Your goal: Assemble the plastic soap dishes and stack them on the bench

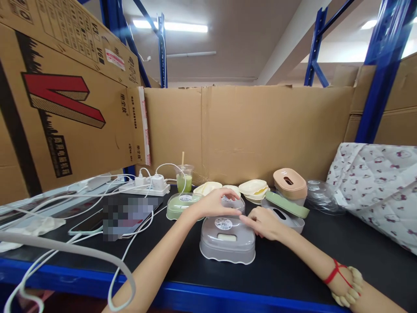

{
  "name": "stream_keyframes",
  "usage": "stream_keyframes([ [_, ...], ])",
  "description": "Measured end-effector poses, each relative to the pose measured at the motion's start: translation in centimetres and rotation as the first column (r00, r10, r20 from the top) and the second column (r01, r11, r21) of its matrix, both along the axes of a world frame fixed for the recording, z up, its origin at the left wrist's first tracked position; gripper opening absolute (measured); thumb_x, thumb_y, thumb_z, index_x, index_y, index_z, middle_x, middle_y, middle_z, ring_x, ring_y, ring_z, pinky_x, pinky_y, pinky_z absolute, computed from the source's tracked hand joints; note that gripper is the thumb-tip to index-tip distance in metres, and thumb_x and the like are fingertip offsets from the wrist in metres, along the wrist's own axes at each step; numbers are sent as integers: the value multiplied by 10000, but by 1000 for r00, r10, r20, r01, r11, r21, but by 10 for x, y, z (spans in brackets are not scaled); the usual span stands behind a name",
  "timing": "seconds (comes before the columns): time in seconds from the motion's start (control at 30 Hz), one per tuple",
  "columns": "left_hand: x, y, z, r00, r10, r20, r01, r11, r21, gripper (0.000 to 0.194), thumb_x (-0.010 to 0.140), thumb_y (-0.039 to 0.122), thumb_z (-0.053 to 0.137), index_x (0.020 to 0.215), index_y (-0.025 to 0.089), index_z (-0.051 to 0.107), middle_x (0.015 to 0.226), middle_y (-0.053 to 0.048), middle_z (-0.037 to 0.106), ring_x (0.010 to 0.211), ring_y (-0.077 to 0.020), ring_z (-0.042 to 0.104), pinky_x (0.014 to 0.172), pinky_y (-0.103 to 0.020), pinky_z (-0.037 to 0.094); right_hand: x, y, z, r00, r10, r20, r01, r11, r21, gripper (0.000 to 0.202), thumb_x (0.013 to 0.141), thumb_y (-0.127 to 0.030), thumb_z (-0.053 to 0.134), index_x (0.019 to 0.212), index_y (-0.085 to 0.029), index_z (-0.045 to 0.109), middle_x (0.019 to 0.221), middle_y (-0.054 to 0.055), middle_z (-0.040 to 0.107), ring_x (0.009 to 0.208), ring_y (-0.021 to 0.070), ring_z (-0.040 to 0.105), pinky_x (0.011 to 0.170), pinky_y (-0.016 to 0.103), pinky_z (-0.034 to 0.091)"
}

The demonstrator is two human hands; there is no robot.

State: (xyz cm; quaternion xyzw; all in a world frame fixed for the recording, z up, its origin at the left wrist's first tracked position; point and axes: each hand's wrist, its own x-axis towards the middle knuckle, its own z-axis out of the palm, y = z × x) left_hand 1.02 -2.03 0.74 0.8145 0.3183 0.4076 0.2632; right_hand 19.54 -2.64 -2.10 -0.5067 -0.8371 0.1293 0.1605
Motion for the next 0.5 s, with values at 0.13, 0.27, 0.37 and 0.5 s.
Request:
stream_keyframes([
  [0.13, -3, 6, -1, 981, 149, 125, -162, 981, 102, 76, 657, 298, 639, 684, 227, 648, 740, -14, 656, 754, -183, 589, 765, -312, 448, 4, 13, -10, 999, -19, -30, 20, 999, 38, 664, 878, -568, 271, 332, -198, 347, 389, 17, 484, 446, 125, 488, 578, 266, 357],
  [0.27, -11, -1, 2, 881, 360, 305, -444, 854, 273, 151, 698, 268, 524, 554, 233, 555, 637, -18, 593, 678, -189, 544, 747, -329, 421, -1, 6, -11, 979, -104, 175, 72, 982, 176, 554, 914, -420, 341, 456, -180, 540, 607, 59, 665, 627, 180, 618, 590, 265, 358],
  [0.37, -16, -21, -3, 804, 452, 387, -580, 738, 344, 202, 730, 264, 459, 536, 246, 508, 629, -34, 575, 672, -205, 528, 731, -342, 409, -8, -6, -8, 950, -210, 230, 154, 958, 241, 482, 930, -317, 331, 615, -186, 672, 791, 103, 725, 790, 231, 663, 644, 284, 386],
  [0.5, -14, -55, -24, 802, 533, 269, -596, 696, 401, 142, 728, 235, 457, 620, 249, 549, 751, -53, 619, 788, -234, 547, 794, -359, 398, -11, -21, -6, 938, -271, 218, 217, 945, 243, 440, 934, -285, 326, 763, -182, 718, 917, 137, 724, 879, 261, 665, 676, 304, 407],
])
